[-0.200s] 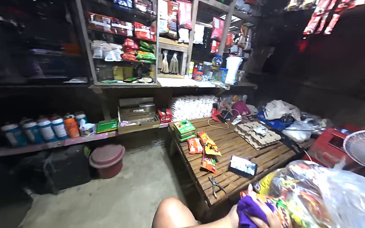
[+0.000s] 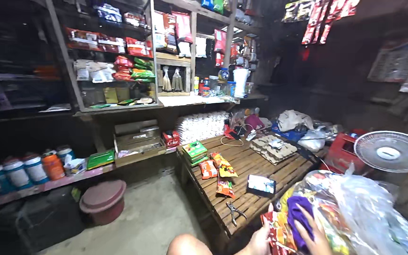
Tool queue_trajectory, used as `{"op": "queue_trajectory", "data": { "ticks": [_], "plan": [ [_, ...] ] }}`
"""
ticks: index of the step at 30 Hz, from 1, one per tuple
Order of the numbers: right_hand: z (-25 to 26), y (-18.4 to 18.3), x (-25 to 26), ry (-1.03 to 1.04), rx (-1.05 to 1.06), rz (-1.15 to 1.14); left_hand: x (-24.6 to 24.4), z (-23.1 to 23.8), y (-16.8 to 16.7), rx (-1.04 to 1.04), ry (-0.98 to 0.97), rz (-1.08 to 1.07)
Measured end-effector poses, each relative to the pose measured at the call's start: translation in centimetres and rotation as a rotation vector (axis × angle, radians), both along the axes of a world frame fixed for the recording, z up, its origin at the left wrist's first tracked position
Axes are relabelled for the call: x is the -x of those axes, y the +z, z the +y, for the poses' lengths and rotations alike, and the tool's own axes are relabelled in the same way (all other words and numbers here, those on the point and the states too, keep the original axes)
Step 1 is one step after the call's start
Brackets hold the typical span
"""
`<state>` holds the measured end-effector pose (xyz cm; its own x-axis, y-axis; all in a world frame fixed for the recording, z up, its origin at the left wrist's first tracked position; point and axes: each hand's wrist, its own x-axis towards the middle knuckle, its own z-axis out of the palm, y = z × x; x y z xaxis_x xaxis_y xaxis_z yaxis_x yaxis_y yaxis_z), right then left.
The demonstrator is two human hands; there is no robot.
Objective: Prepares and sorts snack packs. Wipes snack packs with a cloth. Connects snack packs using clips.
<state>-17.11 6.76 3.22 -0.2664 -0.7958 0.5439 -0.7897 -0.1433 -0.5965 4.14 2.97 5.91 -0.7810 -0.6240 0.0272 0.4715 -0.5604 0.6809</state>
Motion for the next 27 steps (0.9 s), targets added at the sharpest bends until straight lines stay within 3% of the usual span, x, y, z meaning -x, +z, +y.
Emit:
{"op": "queue_trajectory", "data": {
  "ticks": [2,6,10,13,18,22,25,27],
  "plan": [
    [0.4,0.7,0.5,-0.065,-0.076,-0.081,2.7,-1.8,-5.0,0.053,-0.034,0.188],
    [1.2,-0.2,-3.0,0.125,0.026,0.144,3.4,-2.3,-5.9,-0.001,-0.037,0.190],
    [1.6,-1.4,-5.7,0.309,-0.008,0.265,2.4,-2.0,-5.7,-0.034,-0.015,0.146],
    [0.1,-2.6,-2.9,0.197,0.031,0.179,2.6,-1.6,-4.8,-0.072,-0.055,0.159],
    [-0.2,-1.4,0.0,-0.087,-0.200,-0.215,2.9,-1.7,-5.2,-0.083,-0.079,0.240],
    [1.2,-1.2,-3.4,0.042,-0.077,0.080,3.3,-2.0,-5.2,-0.083,-0.055,0.214],
    [2.0,-1.0,-6.0,0.139,-0.126,0.247,2.9,-1.3,-4.3,-0.102,0.040,0.115],
    [1.5,-1.2,-5.7,0.105,-0.156,0.255,2.9,-1.6,-4.9,-0.138,-0.012,0.154]
  ]
}}
